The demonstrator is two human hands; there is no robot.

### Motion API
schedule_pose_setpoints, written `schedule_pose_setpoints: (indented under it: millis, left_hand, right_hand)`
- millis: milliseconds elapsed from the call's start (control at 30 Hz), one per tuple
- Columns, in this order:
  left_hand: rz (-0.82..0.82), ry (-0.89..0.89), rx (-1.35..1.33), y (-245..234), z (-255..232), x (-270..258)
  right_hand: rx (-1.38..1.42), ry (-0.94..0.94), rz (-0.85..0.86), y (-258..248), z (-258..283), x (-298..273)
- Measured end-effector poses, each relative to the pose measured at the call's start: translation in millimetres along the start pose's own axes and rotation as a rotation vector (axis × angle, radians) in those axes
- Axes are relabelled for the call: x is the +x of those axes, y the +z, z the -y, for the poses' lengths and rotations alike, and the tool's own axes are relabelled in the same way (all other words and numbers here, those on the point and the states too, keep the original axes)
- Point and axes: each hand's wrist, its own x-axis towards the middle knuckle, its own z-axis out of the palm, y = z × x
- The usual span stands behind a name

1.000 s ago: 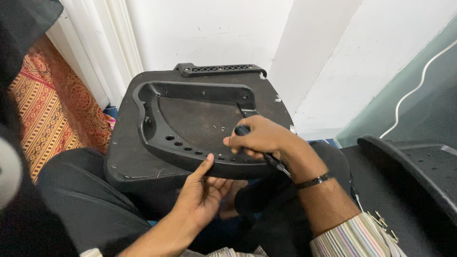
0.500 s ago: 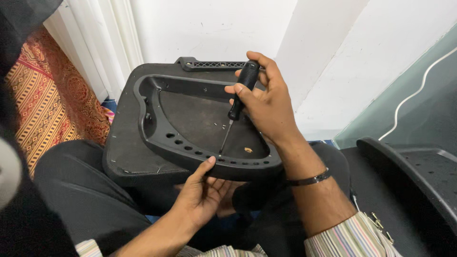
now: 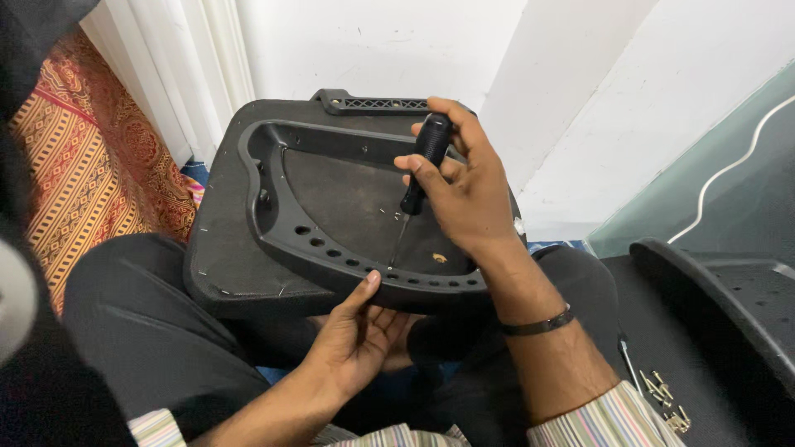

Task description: The person uses a screwdriver to fasten screws into a black plastic frame component resting on a small stool. They systematically tighten multiple screws along the frame's edge, then flip the frame over to inspect the underside.

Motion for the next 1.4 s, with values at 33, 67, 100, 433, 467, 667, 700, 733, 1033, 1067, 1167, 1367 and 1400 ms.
schedule_pose_setpoints:
  millis: [33,67,100,433,467,667,700,733,1033,1067,1167,1367,1400]
  left_hand:
    - [0.004,-0.003,0.005,0.9,-0.4,-1.5]
    - [0.01,-0.007,0.008,1.1,-0.8,-3.1]
    - [0.015,-0.012,0.012,1.4,-1.0,-4.1]
    - [0.039,-0.014,0.025,0.6,-1.8,-3.4]
    - [0.033,-0.009,0.026,0.6,-1.6,-3.2]
    - [0.003,-0.016,0.017,2.4,-1.7,-3.8]
    - [0.02,-0.011,0.026,2.7,-1.6,-4.1]
    - [0.003,-0.012,0.021,2.8,-1.6,-4.4]
    - [0.04,-0.047,0.015,-1.1,-2.5,-0.6]
    - [0.037,-0.052,0.016,-2.1,-2.7,0.0]
    - [0.04,-0.044,0.015,-3.6,-2.4,2.4]
    - [-0.011,-0.056,0.001,-3.9,-2.7,2.1]
    - [-0.023,-0.058,0.008,-3.7,-2.7,1.9]
  right_hand:
    - [0.007,-0.006,-0.008,-1.8,0.9,0.7]
    - [0.012,-0.012,-0.015,-3.6,2.0,1.1]
    - [0.015,-0.022,-0.007,-4.9,3.1,1.5]
    - [0.047,-0.086,0.121,-2.1,5.1,6.0]
    - [0.066,-0.123,0.155,-1.8,5.4,7.0]
    - [-0.023,-0.078,0.158,8.7,8.1,14.8]
    - [-0.137,-0.122,0.115,10.5,8.8,16.4]
    - [-0.252,-0.164,0.072,11.7,9.6,17.9]
    - [0.206,-0.013,0.252,4.5,17.2,22.7]
    - [0.2,-0.015,0.238,3.4,17.4,22.6]
    - [-0.121,-0.102,0.017,9.3,15.3,23.5]
    - [0.324,0.124,0.219,-0.7,16.0,31.0]
    - [0.292,0.084,0.215,-1.3,15.3,31.5]
